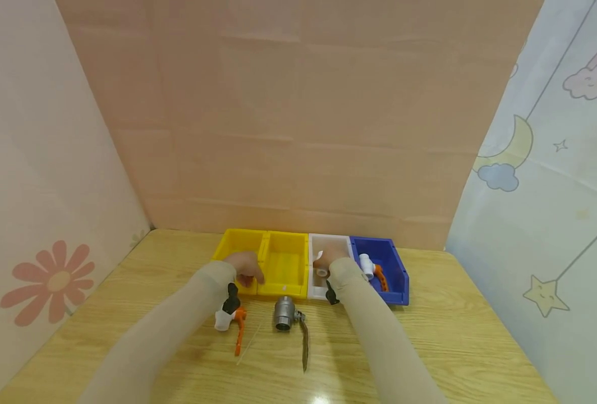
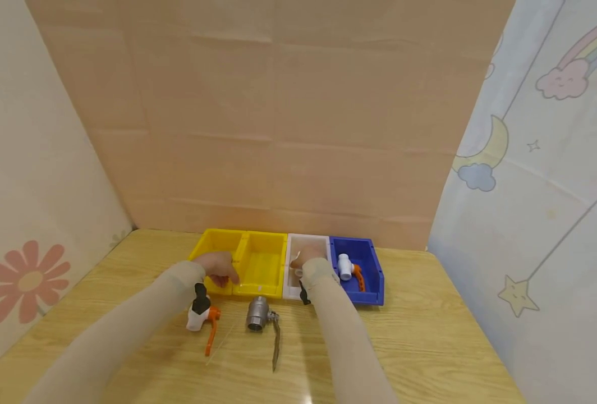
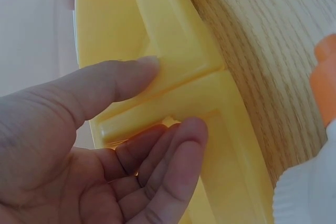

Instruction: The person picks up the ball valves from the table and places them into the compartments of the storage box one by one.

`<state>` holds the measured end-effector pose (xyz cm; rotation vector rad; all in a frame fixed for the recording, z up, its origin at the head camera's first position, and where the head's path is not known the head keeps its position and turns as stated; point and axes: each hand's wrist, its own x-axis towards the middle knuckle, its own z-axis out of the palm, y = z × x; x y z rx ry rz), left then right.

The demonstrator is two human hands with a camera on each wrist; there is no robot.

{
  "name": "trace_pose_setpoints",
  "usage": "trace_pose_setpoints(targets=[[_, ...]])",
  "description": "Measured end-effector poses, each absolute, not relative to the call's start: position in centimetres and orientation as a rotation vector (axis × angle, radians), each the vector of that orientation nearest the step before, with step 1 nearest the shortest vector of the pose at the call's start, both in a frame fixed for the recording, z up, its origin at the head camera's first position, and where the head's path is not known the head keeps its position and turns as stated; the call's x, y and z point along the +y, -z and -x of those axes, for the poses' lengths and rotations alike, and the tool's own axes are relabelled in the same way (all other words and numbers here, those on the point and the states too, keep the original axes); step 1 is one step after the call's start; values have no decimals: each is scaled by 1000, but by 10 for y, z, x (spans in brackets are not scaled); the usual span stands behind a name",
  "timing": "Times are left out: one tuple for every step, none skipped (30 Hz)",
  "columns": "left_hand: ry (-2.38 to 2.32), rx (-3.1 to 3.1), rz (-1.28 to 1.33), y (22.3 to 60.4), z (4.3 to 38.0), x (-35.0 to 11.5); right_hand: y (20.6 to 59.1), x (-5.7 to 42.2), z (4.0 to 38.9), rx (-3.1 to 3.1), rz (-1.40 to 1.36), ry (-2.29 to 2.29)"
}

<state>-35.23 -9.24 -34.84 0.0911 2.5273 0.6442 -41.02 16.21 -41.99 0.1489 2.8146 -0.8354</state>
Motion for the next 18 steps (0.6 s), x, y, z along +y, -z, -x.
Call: trace_pose_setpoints(targets=[[-644,2527,-95,348,352,-92,419,162,409,2822,-149,816],[-643,2526,-100,348,352,-92,417,161,408,2826,-148,791],[-641,2527,-104,348,352,-92,415,161,406,2825,-144,759],[-642,2527,-107,348,352,-93,412,160,404,2820,-142,760],[-646,2527,-108,349,351,-93,408,159,401,2811,-134,754],[-647,2529,-111,349,350,-93,404,158,398,2802,-127,744],[-649,2532,-111,349,348,-93,399,157,395,2797,-116,723],[-646,2534,-110,349,348,-94,395,157,392,2788,-103,709],[-644,2538,-109,350,347,-94,392,157,389,2795,-76,679],[-642,2541,-107,350,346,-94,388,157,387,2801,-55,659],[-639,2544,-104,350,346,-94,385,157,385,2810,-16,610],[-635,2547,-103,350,345,-94,381,158,383,2829,25,575],[-634,2547,-100,350,345,-94,377,159,382,2849,66,534],[-638,2543,-95,350,344,-94,373,160,381,2866,97,510],[-641,2541,-94,349,343,-94,370,161,381,2878,125,493],[-642,2540,-93,348,342,-94,365,162,380,2880,138,506],[-643,2537,-89,347,340,-94,361,163,378,2885,149,524],[-643,2537,-87,346,339,-93,357,164,377,2889,149,551]])
